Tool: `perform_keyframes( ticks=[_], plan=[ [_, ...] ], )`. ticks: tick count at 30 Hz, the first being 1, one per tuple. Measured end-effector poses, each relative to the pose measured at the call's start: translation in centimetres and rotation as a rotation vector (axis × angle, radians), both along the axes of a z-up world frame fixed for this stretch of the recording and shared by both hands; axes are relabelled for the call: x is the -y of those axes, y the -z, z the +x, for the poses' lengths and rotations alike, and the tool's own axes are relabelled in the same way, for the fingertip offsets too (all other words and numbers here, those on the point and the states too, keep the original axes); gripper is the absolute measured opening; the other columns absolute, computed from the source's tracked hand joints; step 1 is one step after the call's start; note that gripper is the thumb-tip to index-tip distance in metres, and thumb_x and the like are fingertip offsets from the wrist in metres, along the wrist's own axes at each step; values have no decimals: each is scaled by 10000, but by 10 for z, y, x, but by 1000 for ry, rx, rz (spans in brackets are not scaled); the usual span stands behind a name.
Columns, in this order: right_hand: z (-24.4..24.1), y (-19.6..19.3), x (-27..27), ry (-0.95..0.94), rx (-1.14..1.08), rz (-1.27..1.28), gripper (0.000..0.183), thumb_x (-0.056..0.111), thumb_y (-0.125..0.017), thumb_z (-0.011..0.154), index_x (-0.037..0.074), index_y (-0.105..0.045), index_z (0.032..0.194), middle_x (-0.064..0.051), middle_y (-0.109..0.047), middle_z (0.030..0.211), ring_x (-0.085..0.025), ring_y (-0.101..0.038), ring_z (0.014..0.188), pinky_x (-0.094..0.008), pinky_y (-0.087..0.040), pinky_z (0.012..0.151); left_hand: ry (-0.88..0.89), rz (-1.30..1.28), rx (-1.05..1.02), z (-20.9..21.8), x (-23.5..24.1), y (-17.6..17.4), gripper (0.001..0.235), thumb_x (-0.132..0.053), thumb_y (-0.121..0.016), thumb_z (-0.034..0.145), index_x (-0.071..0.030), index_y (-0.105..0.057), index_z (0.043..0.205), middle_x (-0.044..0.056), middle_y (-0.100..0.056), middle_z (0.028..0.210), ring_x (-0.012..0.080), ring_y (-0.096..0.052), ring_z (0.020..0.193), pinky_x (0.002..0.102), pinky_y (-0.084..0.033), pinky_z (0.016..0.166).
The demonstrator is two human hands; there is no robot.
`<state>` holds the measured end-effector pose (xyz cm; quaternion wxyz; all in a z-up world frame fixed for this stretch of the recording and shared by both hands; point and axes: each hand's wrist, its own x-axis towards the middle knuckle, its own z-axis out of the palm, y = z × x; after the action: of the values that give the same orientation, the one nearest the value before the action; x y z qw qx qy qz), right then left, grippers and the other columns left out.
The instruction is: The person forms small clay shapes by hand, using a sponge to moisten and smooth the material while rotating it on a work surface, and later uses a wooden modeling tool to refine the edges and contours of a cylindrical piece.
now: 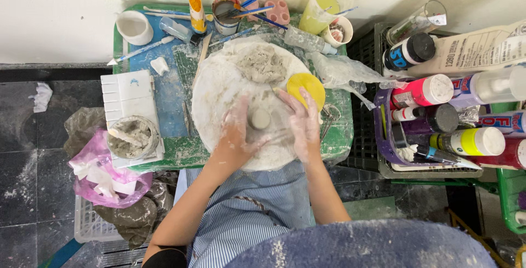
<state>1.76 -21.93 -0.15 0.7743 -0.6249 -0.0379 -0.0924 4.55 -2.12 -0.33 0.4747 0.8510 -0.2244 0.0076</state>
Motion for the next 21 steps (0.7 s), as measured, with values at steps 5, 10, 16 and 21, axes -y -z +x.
perform_keyframes(
  ticks=[5, 10, 16, 21],
  plan=[
    [36, -7, -36, 86, -111, 238, 538, 367, -388, 1096, 45, -322, 1522, -278, -510, 1518, -334, -428, 1484, -446, -231, 1287, -126, -912, -242, 7, 32, 2, 882, -670, -263, 1078, -14, -130, 1653, 199, -202, 1734, 331, -184, 1629, 439, -120, 1333],
    [51, -16, -56, 57, -252, 414, 562, 463, -277, 1078, 62, -321, 1469, -201, -496, 1530, -309, -409, 1465, -425, -245, 1269, -89, -1135, -333, 13, 57, 21, 841, -631, -135, 1087, -12, -138, 1655, 198, -215, 1729, 325, -199, 1621, 438, -127, 1338],
    [47, -5, -56, -31, -69, 72, 625, 523, -270, 1108, 47, -360, 1502, -192, -513, 1538, -301, -411, 1491, -394, -228, 1294, -58, -1043, -307, 12, 58, 31, 824, -625, -156, 1087, -26, -114, 1650, 175, -184, 1729, 324, -184, 1622, 447, -127, 1333],
    [42, -24, -23, -66, -127, 98, 608, 524, -389, 1088, 33, -423, 1444, -187, -608, 1423, -310, -495, 1436, -424, -322, 1266, -100, -848, -132, 13, 24, 17, 811, -638, -252, 1115, -10, -157, 1619, 189, -253, 1702, 346, -322, 1576, 491, -231, 1344]
  ],
)
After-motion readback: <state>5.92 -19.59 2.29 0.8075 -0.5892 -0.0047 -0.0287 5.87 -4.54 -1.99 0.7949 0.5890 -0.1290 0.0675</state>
